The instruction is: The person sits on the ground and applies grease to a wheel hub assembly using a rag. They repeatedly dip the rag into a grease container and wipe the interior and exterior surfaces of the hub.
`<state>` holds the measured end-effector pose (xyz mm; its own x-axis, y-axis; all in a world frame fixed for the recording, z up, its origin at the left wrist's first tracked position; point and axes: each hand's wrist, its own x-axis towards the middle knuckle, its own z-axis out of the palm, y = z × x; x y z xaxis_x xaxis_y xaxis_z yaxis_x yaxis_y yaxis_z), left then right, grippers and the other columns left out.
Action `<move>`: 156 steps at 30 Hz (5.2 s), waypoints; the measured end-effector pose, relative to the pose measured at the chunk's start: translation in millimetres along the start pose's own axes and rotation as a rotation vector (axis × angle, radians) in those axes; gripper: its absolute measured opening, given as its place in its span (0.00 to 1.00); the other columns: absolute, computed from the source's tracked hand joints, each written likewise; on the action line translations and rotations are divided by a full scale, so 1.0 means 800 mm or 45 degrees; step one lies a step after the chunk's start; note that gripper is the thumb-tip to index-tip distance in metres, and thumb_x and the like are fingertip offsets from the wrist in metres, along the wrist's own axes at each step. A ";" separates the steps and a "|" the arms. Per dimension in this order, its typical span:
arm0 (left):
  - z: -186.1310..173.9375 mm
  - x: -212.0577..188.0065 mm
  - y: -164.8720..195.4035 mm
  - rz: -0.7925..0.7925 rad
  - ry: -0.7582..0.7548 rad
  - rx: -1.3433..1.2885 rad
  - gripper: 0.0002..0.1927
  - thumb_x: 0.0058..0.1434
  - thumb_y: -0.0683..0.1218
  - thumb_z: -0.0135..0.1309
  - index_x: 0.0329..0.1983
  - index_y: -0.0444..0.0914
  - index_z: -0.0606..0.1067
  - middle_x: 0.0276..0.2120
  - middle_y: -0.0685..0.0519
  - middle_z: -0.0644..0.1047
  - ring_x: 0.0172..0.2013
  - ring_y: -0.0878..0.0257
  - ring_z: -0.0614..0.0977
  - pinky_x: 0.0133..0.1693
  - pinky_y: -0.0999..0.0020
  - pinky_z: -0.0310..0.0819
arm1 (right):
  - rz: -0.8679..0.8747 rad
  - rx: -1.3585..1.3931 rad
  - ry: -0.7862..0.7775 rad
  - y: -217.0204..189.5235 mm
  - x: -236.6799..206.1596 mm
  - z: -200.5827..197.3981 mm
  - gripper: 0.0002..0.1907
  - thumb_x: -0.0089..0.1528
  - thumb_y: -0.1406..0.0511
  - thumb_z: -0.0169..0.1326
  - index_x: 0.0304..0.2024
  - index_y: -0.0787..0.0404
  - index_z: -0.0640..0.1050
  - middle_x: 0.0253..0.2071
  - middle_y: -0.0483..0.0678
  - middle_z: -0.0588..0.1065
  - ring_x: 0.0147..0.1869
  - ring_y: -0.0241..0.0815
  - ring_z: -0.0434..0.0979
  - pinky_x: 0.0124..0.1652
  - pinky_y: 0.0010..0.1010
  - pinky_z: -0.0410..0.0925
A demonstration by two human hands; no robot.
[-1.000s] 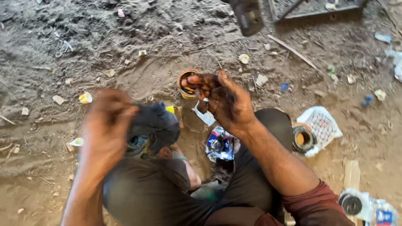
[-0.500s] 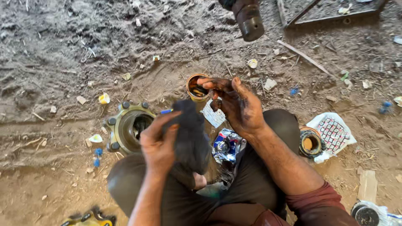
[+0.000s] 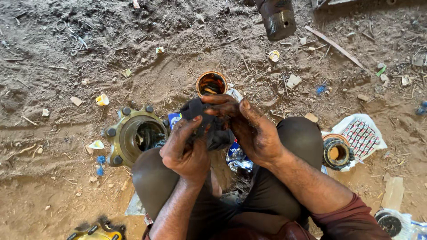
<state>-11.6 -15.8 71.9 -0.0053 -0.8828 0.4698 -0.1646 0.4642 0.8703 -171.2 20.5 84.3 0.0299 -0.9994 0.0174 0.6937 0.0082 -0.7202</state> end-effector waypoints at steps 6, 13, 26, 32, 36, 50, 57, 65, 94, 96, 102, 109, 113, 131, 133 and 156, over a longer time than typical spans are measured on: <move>0.001 0.011 -0.004 0.127 -0.002 -0.021 0.14 0.55 0.28 0.57 0.42 0.35 0.79 0.42 0.43 0.83 0.43 0.56 0.87 0.48 0.67 0.81 | -0.011 -0.043 0.044 0.000 -0.001 0.007 0.30 0.75 0.48 0.42 0.59 0.68 0.77 0.73 0.57 0.66 0.76 0.49 0.66 0.74 0.47 0.58; -0.013 0.017 0.006 0.191 -0.084 0.090 0.15 0.52 0.29 0.55 0.40 0.35 0.79 0.41 0.43 0.82 0.44 0.52 0.87 0.49 0.63 0.82 | -0.103 -0.379 0.057 -0.001 -0.002 0.018 0.34 0.74 0.46 0.44 0.65 0.70 0.72 0.72 0.57 0.67 0.72 0.50 0.70 0.72 0.48 0.63; -0.017 0.011 0.009 0.263 -0.130 0.176 0.19 0.47 0.29 0.48 0.40 0.35 0.77 0.40 0.45 0.79 0.42 0.51 0.83 0.47 0.61 0.80 | -0.285 -0.795 0.076 -0.006 -0.009 0.024 0.35 0.76 0.46 0.40 0.62 0.72 0.73 0.72 0.56 0.66 0.71 0.48 0.72 0.70 0.44 0.68; -0.014 0.011 0.010 0.279 -0.187 0.222 0.19 0.46 0.29 0.46 0.41 0.35 0.75 0.38 0.46 0.78 0.42 0.48 0.82 0.48 0.58 0.79 | -0.390 -1.138 0.089 -0.011 -0.009 0.022 0.36 0.76 0.44 0.35 0.55 0.69 0.79 0.70 0.54 0.68 0.74 0.46 0.65 0.72 0.42 0.64; -0.015 0.008 0.007 0.196 -0.198 0.185 0.16 0.50 0.28 0.50 0.41 0.35 0.75 0.39 0.45 0.77 0.42 0.51 0.82 0.46 0.62 0.78 | -0.307 -0.995 0.094 -0.012 -0.007 0.021 0.36 0.75 0.43 0.37 0.55 0.68 0.79 0.69 0.55 0.68 0.74 0.45 0.67 0.70 0.41 0.64; -0.031 0.023 0.027 -0.302 -0.977 -0.262 0.12 0.56 0.35 0.63 0.42 0.38 0.78 0.36 0.53 0.79 0.30 0.65 0.79 0.31 0.71 0.73 | -0.071 -0.099 0.143 -0.051 0.004 0.002 0.15 0.69 0.61 0.55 0.51 0.65 0.82 0.69 0.56 0.72 0.65 0.39 0.73 0.64 0.33 0.64; -0.028 0.038 0.041 0.156 -1.232 0.255 0.18 0.55 0.49 0.68 0.49 0.44 0.83 0.31 0.50 0.81 0.29 0.54 0.82 0.29 0.57 0.76 | -0.037 -0.113 0.314 -0.038 -0.001 -0.001 0.11 0.62 0.71 0.63 0.47 0.66 0.83 0.65 0.56 0.75 0.53 0.34 0.76 0.52 0.28 0.70; -0.017 0.069 0.060 -0.019 -0.621 0.179 0.08 0.60 0.39 0.63 0.43 0.39 0.82 0.27 0.53 0.77 0.24 0.66 0.76 0.28 0.68 0.69 | -0.103 -0.176 0.344 -0.039 -0.026 -0.012 0.08 0.63 0.72 0.63 0.46 0.64 0.84 0.63 0.53 0.77 0.42 0.28 0.71 0.43 0.22 0.66; 0.040 0.051 -0.017 -0.783 -0.762 -0.695 0.03 0.63 0.36 0.61 0.39 0.30 0.81 0.34 0.53 0.83 0.36 0.71 0.82 0.40 0.76 0.77 | -0.015 -0.146 0.416 -0.024 -0.029 -0.032 0.08 0.63 0.69 0.62 0.45 0.63 0.84 0.56 0.52 0.80 0.48 0.33 0.80 0.43 0.27 0.72; 0.043 0.050 -0.013 -0.823 -0.751 -0.725 0.03 0.63 0.36 0.61 0.39 0.30 0.81 0.34 0.53 0.83 0.35 0.71 0.81 0.39 0.76 0.76 | -0.037 -0.087 0.417 -0.025 -0.031 -0.030 0.09 0.63 0.69 0.62 0.45 0.64 0.84 0.57 0.54 0.80 0.48 0.34 0.80 0.43 0.28 0.73; 0.047 0.051 -0.002 -0.789 -0.772 -0.720 0.03 0.63 0.37 0.61 0.37 0.31 0.81 0.32 0.53 0.83 0.33 0.73 0.81 0.36 0.77 0.76 | -0.056 -0.081 0.402 -0.031 -0.036 -0.029 0.09 0.63 0.70 0.64 0.47 0.64 0.84 0.59 0.55 0.79 0.52 0.37 0.80 0.48 0.31 0.73; 0.046 0.052 0.005 -0.686 -0.789 -0.585 0.03 0.63 0.38 0.62 0.36 0.31 0.81 0.29 0.52 0.82 0.28 0.73 0.79 0.30 0.78 0.73 | -0.082 -0.075 0.383 -0.033 -0.037 -0.025 0.08 0.64 0.70 0.64 0.45 0.64 0.84 0.60 0.54 0.78 0.52 0.38 0.79 0.48 0.34 0.73; 0.047 0.052 0.005 -0.719 -0.773 -0.636 0.03 0.63 0.38 0.61 0.37 0.31 0.81 0.30 0.54 0.83 0.29 0.74 0.80 0.31 0.79 0.74 | -0.085 -0.104 0.402 -0.031 -0.037 -0.026 0.08 0.64 0.69 0.64 0.46 0.63 0.84 0.60 0.55 0.78 0.50 0.38 0.79 0.45 0.34 0.72; 0.066 0.049 0.012 -0.742 -0.788 -0.740 0.04 0.64 0.38 0.61 0.37 0.30 0.82 0.30 0.54 0.82 0.30 0.74 0.78 0.33 0.77 0.72 | -0.123 -0.131 0.469 -0.041 -0.045 -0.032 0.10 0.64 0.67 0.65 0.46 0.64 0.84 0.59 0.55 0.79 0.48 0.38 0.79 0.43 0.34 0.73; 0.071 0.049 0.015 -0.742 -0.811 -0.703 0.04 0.63 0.38 0.61 0.37 0.31 0.82 0.29 0.54 0.82 0.29 0.74 0.78 0.31 0.77 0.71 | -0.141 -0.121 0.490 -0.042 -0.050 -0.038 0.09 0.64 0.67 0.65 0.46 0.63 0.84 0.58 0.54 0.80 0.47 0.37 0.79 0.42 0.33 0.72; 0.145 0.013 0.033 -0.713 -1.044 -0.628 0.04 0.64 0.38 0.61 0.34 0.31 0.81 0.27 0.58 0.79 0.27 0.76 0.74 0.29 0.79 0.67 | -0.204 -0.112 0.553 -0.078 -0.120 -0.099 0.08 0.65 0.69 0.61 0.47 0.65 0.83 0.57 0.55 0.80 0.45 0.34 0.79 0.38 0.31 0.72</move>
<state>-130.4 -21.3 83.1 -0.7345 -0.6726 -0.0902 0.0615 -0.1984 0.9782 -274.2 113.3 73.0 -0.3898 -0.9094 -0.1454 0.6009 -0.1315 -0.7884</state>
